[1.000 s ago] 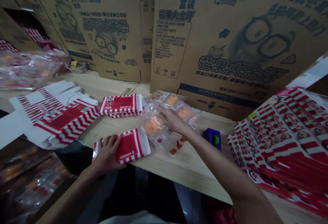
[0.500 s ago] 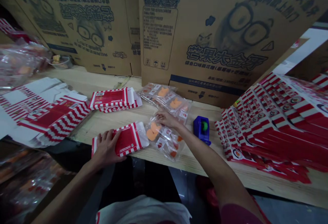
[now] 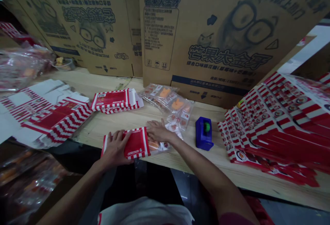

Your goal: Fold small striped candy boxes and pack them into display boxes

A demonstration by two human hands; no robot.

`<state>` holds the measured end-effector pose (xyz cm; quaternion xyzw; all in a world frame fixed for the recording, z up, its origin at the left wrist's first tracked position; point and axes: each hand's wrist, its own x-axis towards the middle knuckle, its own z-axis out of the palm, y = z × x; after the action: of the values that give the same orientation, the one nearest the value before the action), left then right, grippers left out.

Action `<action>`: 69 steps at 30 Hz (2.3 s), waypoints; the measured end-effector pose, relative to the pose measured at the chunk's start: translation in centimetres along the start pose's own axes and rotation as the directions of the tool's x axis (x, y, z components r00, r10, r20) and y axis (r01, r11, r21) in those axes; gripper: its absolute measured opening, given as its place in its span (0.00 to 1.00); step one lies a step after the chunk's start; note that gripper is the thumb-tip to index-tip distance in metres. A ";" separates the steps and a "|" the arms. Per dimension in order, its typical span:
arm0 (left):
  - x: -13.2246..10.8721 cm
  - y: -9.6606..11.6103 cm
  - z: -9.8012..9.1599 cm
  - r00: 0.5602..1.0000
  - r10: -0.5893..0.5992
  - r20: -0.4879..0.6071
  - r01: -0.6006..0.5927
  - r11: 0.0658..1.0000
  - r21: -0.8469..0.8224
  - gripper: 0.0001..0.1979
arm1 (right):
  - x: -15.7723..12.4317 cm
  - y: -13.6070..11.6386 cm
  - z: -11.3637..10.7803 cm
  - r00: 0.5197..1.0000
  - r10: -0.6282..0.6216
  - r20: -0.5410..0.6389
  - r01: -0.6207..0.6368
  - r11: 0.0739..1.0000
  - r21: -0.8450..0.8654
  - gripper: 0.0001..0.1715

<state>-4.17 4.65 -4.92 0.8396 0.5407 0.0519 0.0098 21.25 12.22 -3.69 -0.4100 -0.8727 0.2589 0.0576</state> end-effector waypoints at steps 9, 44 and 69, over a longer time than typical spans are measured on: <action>-0.2 -0.4 0.9 0.997 -0.011 0.081 0.011 1.000 0.004 0.61 | -9.5 2.1 1.5 0.513 0.572 -0.640 -0.370 0.820 0.437 0.25; -5.7 9.6 1.6 0.987 0.022 0.157 0.151 0.176 -0.973 0.28 | -15.5 -5.6 9.5 0.608 0.639 -0.472 -0.002 0.595 0.803 0.10; -1.9 10.4 -1.1 0.984 -0.073 0.160 0.173 0.241 -0.955 0.06 | -16.2 -3.6 5.4 0.849 0.490 -0.198 -0.050 0.448 0.893 0.16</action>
<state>4.41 -1.41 -3.24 0.6142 0.4589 0.3360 0.5471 27.74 -3.99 -4.70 -0.5087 -0.5078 0.5674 0.4018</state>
